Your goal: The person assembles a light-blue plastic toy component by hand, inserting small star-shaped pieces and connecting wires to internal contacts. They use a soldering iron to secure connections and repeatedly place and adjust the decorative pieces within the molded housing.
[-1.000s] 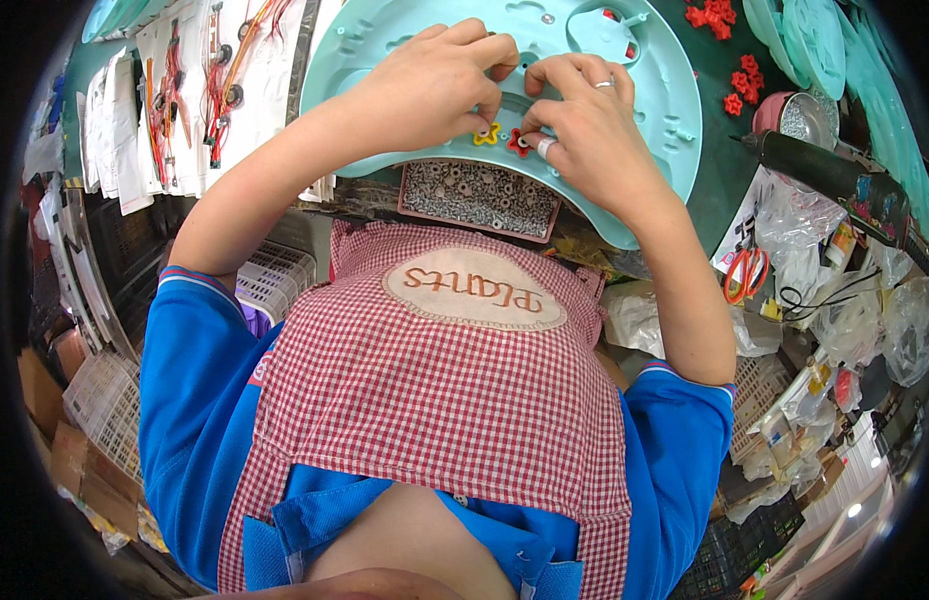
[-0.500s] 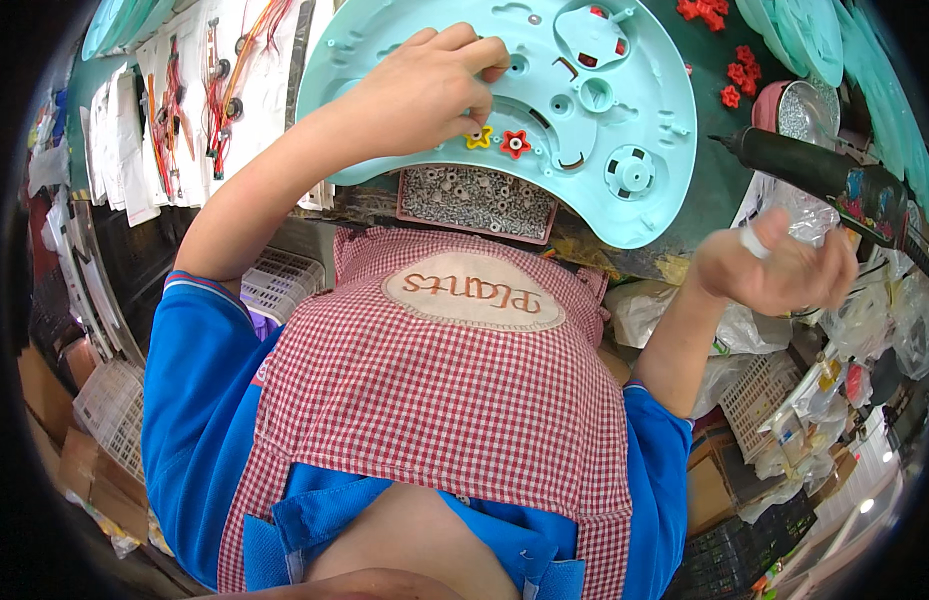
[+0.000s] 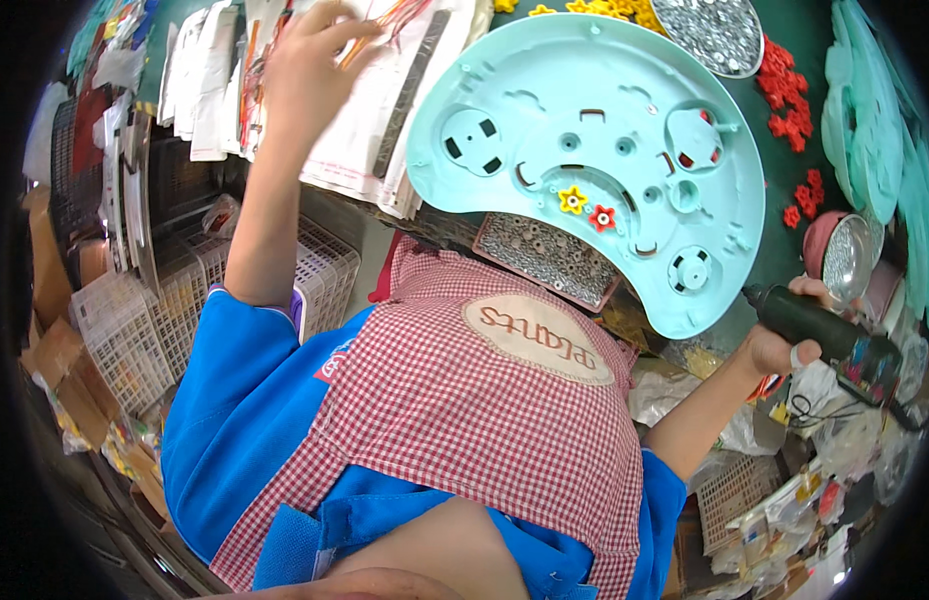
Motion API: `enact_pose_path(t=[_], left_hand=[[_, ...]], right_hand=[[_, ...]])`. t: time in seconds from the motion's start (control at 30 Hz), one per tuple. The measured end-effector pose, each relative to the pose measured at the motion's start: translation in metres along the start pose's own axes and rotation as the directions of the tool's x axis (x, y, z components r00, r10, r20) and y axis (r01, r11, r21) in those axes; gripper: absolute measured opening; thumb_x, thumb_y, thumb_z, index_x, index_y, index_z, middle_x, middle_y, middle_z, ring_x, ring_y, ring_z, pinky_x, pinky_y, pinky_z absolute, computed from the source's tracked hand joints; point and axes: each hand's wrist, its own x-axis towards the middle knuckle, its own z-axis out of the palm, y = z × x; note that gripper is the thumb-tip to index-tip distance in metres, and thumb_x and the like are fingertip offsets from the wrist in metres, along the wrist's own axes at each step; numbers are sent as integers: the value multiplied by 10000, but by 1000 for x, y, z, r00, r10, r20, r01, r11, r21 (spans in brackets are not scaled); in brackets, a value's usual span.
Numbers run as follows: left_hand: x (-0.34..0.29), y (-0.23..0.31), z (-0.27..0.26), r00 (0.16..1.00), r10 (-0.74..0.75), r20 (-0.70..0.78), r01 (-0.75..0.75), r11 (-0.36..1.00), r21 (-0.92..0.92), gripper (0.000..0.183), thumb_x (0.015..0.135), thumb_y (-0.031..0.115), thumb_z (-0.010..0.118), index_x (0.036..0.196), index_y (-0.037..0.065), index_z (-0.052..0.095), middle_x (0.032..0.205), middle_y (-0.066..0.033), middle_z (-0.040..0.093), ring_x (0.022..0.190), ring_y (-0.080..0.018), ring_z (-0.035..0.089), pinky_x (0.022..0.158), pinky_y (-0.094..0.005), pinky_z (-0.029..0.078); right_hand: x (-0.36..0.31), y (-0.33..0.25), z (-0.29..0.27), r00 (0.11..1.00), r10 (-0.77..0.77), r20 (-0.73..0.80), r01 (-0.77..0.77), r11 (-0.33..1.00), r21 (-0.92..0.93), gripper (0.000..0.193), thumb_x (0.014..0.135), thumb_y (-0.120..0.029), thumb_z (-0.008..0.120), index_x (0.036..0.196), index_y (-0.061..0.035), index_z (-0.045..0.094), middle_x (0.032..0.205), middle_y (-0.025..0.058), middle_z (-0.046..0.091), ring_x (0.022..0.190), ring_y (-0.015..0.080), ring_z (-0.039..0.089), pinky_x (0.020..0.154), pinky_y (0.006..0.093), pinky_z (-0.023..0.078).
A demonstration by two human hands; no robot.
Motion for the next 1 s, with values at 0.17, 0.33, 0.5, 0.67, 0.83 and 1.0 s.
enact_pose_path(t=[0.17,0.33,0.5,0.67,0.83,1.0], left_hand=[[-25,-47,20,967,-235,99,201,941,272,137,851,248,664,894,152,752,872,-22,701,817,-252,662,730,-396,528],[-12,-41,-26,904,-388,-178,336,904,-263,126,924,143,624,1003,93,709,845,-46,668,785,-141,621,705,-289,479],[17,-38,-74,807,-45,-589,-170,937,-304,167,913,193,675,954,48,748,877,1,722,708,-65,622,640,-196,489],[41,10,-102,749,-312,-584,-248,686,-684,375,801,-58,689,1172,-36,636,788,-60,685,625,-79,575,598,-204,455],[53,13,-43,950,-274,152,144,-50,-988,253,853,44,709,1101,18,663,842,-47,697,757,-103,647,706,-228,514],[36,49,-3,874,-255,413,288,-412,-864,114,978,197,587,994,86,608,847,-71,675,768,-164,659,737,-317,552]], right_hand=[[-2,-10,10,984,134,114,-133,991,-20,1000,750,-708,642,1384,21,383,789,94,564,768,223,517,775,365,427],[-1,-14,4,995,90,53,-89,996,-27,980,762,-697,629,1352,49,395,791,102,567,773,228,518,785,370,435],[-2,-15,7,996,79,43,-78,997,-23,941,793,-665,614,1360,51,387,807,112,580,787,232,532,798,368,436],[-2,-19,11,993,103,59,-105,994,29,898,825,-620,596,1388,43,373,812,119,583,793,231,534,801,362,430],[-2,-50,21,988,143,52,-147,986,77,841,845,-525,646,1431,-18,319,804,91,551,775,205,517,794,347,397],[-14,-85,17,907,201,370,-339,871,357,899,814,-497,712,1475,-71,275,838,47,503,775,168,458,772,332,340]])
